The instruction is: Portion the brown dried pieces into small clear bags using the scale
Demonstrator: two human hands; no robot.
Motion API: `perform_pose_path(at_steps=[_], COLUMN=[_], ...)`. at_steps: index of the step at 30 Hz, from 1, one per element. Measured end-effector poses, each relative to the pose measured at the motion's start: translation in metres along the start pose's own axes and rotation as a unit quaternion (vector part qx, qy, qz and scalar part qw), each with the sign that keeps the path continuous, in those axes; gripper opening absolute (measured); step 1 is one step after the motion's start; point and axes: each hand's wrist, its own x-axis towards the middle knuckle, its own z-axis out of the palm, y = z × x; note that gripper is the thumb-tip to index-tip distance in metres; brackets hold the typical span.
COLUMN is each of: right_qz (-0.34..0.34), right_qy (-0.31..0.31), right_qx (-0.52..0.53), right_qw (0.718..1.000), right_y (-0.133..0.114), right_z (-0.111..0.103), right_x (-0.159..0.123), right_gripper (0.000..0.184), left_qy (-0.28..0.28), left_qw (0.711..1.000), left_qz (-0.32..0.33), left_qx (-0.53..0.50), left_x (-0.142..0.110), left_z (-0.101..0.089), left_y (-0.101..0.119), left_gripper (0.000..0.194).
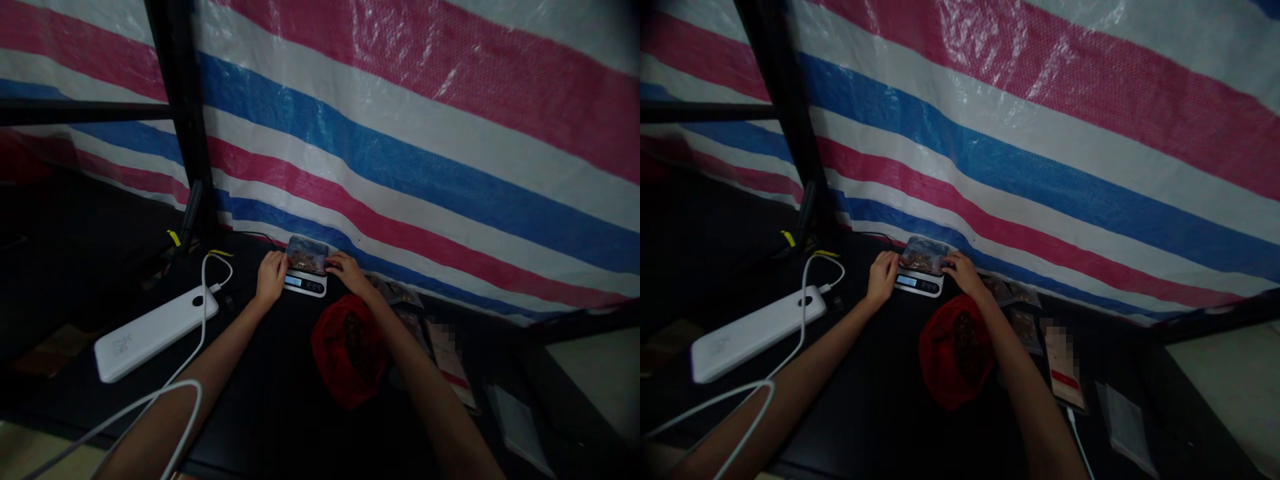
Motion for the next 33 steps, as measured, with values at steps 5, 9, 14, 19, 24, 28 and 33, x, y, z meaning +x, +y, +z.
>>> perform_pose_path(at_steps=[5, 9, 14, 19, 24, 28, 33], right_qz=[0.003, -0.003, -0.002, 0.038, 0.069, 0.088, 0.089], right_qy=[0.018, 0.022, -0.022, 0.016, 0.091, 0.137, 0.197], right_qx=[-0.002, -0.008, -0.011, -0.009, 0.009, 0.017, 0.003], right_qw=[1.0, 1.0, 1.0, 0.999, 0.993, 0.987, 0.976], right_y=[0.005, 0.004, 0.002, -0.019, -0.063, -0.076, -0.067], right_z=[0.01, 0.009, 0.003, -0.013, -0.04, -0.037, -0.015], right_x=[0.002, 0.0, -0.005, -0.02, -0.079, -0.137, -0.165], right_gripper=[0.014, 0.01, 0.011, 0.011, 0.012, 0.014, 0.012], left_qy=[0.003, 0.008, 0.007, -0.002, 0.015, 0.023, 0.025], left_qw=[1.0, 1.0, 1.0, 1.0, 1.0, 0.999, 0.999], left_qz=[-0.009, -0.013, -0.01, 0.002, -0.018, -0.022, -0.023], left_qx=[-0.007, -0.011, -0.005, -0.001, -0.002, 0.0, -0.001], left_x=[0.001, 0.001, 0.0, 0.0, 0.001, 0.001, 0.001], left_z=[0.003, 0.003, 0.003, 0.003, 0.003, 0.004, 0.004], left_y=[-0.002, -0.002, -0.001, -0.001, -0.003, -0.004, -0.005], left_gripper=[0.036, 0.036, 0.036, 0.035, 0.037, 0.037, 0.038])
